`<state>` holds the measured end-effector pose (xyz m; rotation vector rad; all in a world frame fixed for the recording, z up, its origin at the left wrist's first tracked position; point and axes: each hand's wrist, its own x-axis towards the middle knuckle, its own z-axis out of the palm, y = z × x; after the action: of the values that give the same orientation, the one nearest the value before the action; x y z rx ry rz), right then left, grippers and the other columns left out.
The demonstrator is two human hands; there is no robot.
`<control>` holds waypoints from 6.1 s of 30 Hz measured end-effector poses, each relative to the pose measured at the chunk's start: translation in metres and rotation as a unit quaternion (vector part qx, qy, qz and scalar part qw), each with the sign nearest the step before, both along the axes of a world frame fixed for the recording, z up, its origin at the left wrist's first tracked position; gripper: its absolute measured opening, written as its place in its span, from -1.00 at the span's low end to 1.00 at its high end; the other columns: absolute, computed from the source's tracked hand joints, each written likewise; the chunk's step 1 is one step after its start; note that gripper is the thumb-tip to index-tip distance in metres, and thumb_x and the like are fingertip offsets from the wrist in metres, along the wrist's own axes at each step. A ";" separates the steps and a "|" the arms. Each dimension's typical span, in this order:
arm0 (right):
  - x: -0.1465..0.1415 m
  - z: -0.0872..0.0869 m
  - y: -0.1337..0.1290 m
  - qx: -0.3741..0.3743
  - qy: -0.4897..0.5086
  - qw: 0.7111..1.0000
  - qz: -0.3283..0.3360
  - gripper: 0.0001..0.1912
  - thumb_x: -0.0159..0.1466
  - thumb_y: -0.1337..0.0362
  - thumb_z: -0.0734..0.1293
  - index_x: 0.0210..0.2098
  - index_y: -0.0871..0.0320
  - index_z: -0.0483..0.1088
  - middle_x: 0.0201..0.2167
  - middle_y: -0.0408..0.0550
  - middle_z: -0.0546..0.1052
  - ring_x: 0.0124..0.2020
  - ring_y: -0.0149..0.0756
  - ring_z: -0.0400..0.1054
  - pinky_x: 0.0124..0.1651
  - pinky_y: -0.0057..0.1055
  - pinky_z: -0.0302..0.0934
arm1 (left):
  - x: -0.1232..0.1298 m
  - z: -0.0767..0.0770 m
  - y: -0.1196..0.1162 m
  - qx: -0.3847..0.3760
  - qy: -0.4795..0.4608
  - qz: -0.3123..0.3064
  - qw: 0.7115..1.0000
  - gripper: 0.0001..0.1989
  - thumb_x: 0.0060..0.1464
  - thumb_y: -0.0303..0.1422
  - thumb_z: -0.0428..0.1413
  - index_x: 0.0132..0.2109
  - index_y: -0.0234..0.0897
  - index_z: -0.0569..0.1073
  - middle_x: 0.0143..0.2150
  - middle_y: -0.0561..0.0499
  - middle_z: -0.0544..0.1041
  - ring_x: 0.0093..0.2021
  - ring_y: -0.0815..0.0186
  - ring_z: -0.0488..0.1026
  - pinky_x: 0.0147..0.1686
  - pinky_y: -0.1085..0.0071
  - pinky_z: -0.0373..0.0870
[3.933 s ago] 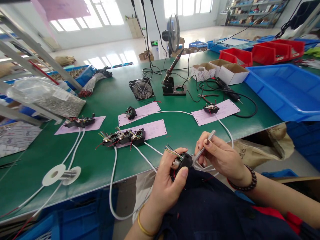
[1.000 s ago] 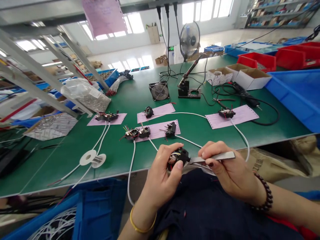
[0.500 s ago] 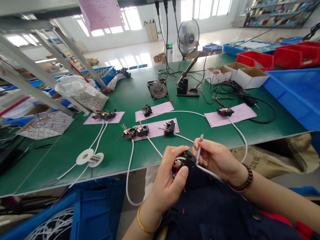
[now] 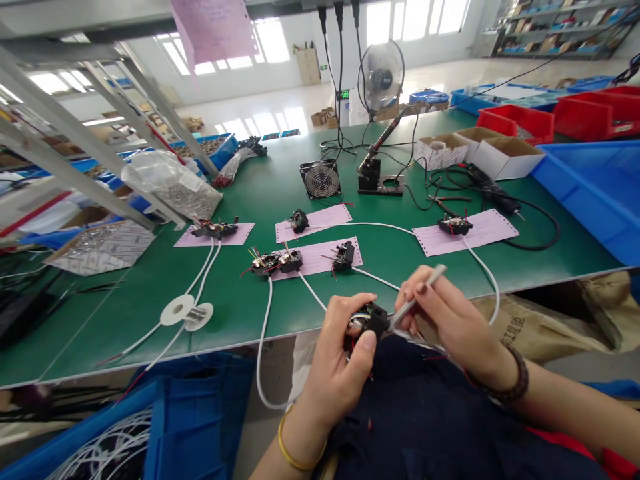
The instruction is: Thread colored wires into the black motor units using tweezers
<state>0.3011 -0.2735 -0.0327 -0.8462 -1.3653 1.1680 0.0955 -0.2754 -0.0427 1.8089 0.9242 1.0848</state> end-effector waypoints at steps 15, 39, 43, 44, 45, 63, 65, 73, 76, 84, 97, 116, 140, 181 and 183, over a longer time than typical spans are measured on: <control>0.001 0.000 -0.011 0.233 -0.155 0.957 -0.071 -0.78 0.62 0.12 0.24 -0.11 0.07 0.40 -0.32 -0.05 0.54 -0.32 -0.24 0.46 -0.24 -0.33 0.36 | 0.001 -0.009 0.000 0.005 0.026 0.054 0.998 -0.67 0.46 -0.24 0.07 0.29 -0.06 0.46 0.01 -0.01 0.45 -0.06 0.22 0.43 -0.02 0.34 0.36; -0.004 -0.016 0.018 -0.240 0.162 0.954 0.072 -0.47 0.37 -0.22 0.45 -0.32 0.12 0.35 -0.55 -0.16 0.44 -0.61 -0.40 0.25 -0.53 -0.51 0.18 | -0.001 -0.020 -0.001 -0.013 -0.030 0.000 0.999 -0.62 0.48 -0.10 0.02 0.28 -0.09 0.47 0.03 -0.05 0.47 -0.02 0.15 0.45 0.01 0.27 0.39; 0.004 -0.010 0.008 -0.038 0.055 0.996 -0.059 -0.61 0.56 -0.07 0.31 -0.22 0.09 0.38 -0.39 -0.13 0.49 -0.45 -0.37 0.37 -0.36 -0.48 0.31 | 0.001 -0.015 -0.005 -0.060 0.005 0.069 0.996 -0.62 0.47 -0.10 0.03 0.26 -0.11 0.49 0.06 -0.06 0.49 -0.10 0.19 0.45 -0.05 0.27 0.40; 0.005 -0.007 0.003 0.044 -0.003 0.995 -0.084 -0.68 0.61 0.00 0.26 -0.17 0.08 0.39 -0.34 -0.12 0.49 -0.41 -0.35 0.39 -0.32 -0.46 0.33 | 0.002 -0.013 -0.005 -0.068 0.013 0.080 0.994 -0.62 0.46 -0.11 0.03 0.26 -0.12 0.49 0.05 -0.05 0.49 -0.15 0.21 0.45 -0.07 0.28 0.40; 0.006 -0.004 -0.001 0.123 -0.066 0.986 -0.095 -0.75 0.63 0.07 0.21 -0.11 0.06 0.38 -0.30 -0.11 0.49 -0.37 -0.34 0.41 -0.30 -0.44 0.33 | 0.003 -0.011 -0.006 -0.071 0.019 0.087 0.993 -0.62 0.46 -0.11 0.03 0.26 -0.12 0.49 0.03 -0.05 0.50 -0.18 0.22 0.45 -0.09 0.28 0.41; 0.003 -0.002 0.010 -0.176 0.151 0.972 0.029 -0.50 0.39 -0.18 0.48 -0.30 0.13 0.40 -0.51 -0.13 0.52 -0.56 -0.38 0.34 -0.48 -0.49 0.27 | 0.000 -0.017 -0.003 -0.041 -0.038 0.002 0.998 -0.59 0.48 -0.06 0.02 0.26 -0.14 0.49 0.03 -0.07 0.47 0.00 0.14 0.45 -0.01 0.29 0.38; 0.007 0.004 0.003 -0.079 0.086 0.993 -0.018 -0.58 0.51 -0.11 0.38 -0.26 0.11 0.40 -0.45 -0.14 0.51 -0.50 -0.37 0.38 -0.41 -0.46 0.32 | 0.000 -0.017 -0.003 -0.047 -0.023 0.026 0.998 -0.61 0.48 -0.08 0.02 0.26 -0.12 0.49 0.05 -0.07 0.47 0.00 0.14 0.45 -0.07 0.31 0.37; 0.007 0.002 -0.011 0.223 -0.205 0.951 -0.059 -0.80 0.65 0.12 0.16 -0.06 0.03 0.32 -0.28 -0.09 0.48 -0.33 -0.29 0.43 -0.28 -0.38 0.35 | 0.002 -0.014 -0.005 -0.024 0.024 0.063 0.997 -0.66 0.45 -0.19 0.06 0.25 -0.09 0.49 -0.02 -0.02 0.47 -0.10 0.18 0.43 -0.07 0.30 0.36; 0.004 0.000 -0.011 0.194 -0.180 0.962 -0.059 -0.78 0.65 0.11 0.17 -0.07 0.04 0.34 -0.29 -0.09 0.49 -0.37 -0.33 0.41 -0.30 -0.41 0.35 | 0.002 -0.011 -0.005 -0.015 0.021 0.056 0.998 -0.66 0.44 -0.19 0.06 0.25 -0.11 0.50 -0.04 -0.03 0.47 -0.11 0.18 0.43 -0.08 0.30 0.36; 0.004 0.003 0.001 -0.116 0.110 0.987 0.035 -0.54 0.50 -0.15 0.39 -0.27 0.13 0.38 -0.45 -0.13 0.51 -0.51 -0.37 0.41 -0.46 -0.49 0.31 | 0.000 -0.013 -0.003 -0.028 -0.023 -0.021 0.999 -0.63 0.48 -0.10 0.03 0.28 -0.09 0.48 -0.03 -0.02 0.45 -0.07 0.17 0.43 -0.03 0.30 0.33; 0.003 0.006 0.005 -0.179 0.184 0.964 0.074 -0.53 0.42 -0.13 0.49 -0.29 0.15 0.42 -0.52 -0.13 0.56 -0.57 -0.43 0.38 -0.48 -0.55 0.26 | -0.001 -0.010 -0.003 -0.030 -0.058 -0.044 0.997 -0.63 0.51 -0.06 0.02 0.30 0.01 0.46 -0.02 0.02 0.42 -0.07 0.23 0.41 -0.01 0.35 0.31; 0.002 0.008 0.006 -0.190 0.240 0.946 0.108 -0.59 0.42 -0.04 0.53 -0.29 0.18 0.48 -0.52 -0.09 0.60 -0.57 -0.46 0.44 -0.47 -0.64 0.31 | -0.002 -0.012 -0.003 -0.039 -0.077 -0.052 0.995 -0.63 0.50 -0.03 0.04 0.30 0.07 0.48 -0.02 0.06 0.42 -0.05 0.26 0.38 0.02 0.40 0.29; -0.001 0.009 0.002 -0.186 0.239 0.948 0.094 -0.58 0.41 -0.04 0.53 -0.30 0.17 0.45 -0.51 -0.13 0.58 -0.56 -0.48 0.42 -0.48 -0.65 0.28 | -0.002 -0.009 -0.004 -0.036 -0.081 -0.050 0.995 -0.63 0.49 -0.02 0.05 0.27 0.04 0.50 -0.04 0.04 0.44 -0.07 0.25 0.39 0.00 0.37 0.31; 0.053 0.014 -0.002 0.053 0.084 0.958 -0.268 -0.75 0.36 0.03 0.51 -0.35 0.02 0.55 -0.49 0.03 0.49 -0.48 -0.16 0.37 -0.48 -0.27 0.28 | -0.099 0.077 0.175 0.012 0.539 0.057 0.840 -0.05 0.14 -0.24 0.28 0.55 -0.37 0.04 0.16 -0.24 0.62 0.21 -0.07 0.56 0.46 -0.02 0.09; 0.044 0.017 -0.004 0.081 0.072 0.963 -0.245 -0.79 0.42 0.08 0.47 -0.30 0.01 0.55 -0.46 0.00 0.52 -0.48 -0.19 0.39 -0.47 -0.31 0.30 | -0.101 0.084 0.155 0.058 0.482 0.103 0.868 -0.11 0.29 -0.16 0.14 0.56 -0.39 -0.07 0.29 -0.34 0.48 0.20 -0.05 0.53 0.38 0.00 0.23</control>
<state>0.3451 -0.2775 -0.0160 -0.8965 -1.0361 0.7076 -0.0058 -0.1201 0.0410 2.4261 1.6740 0.2693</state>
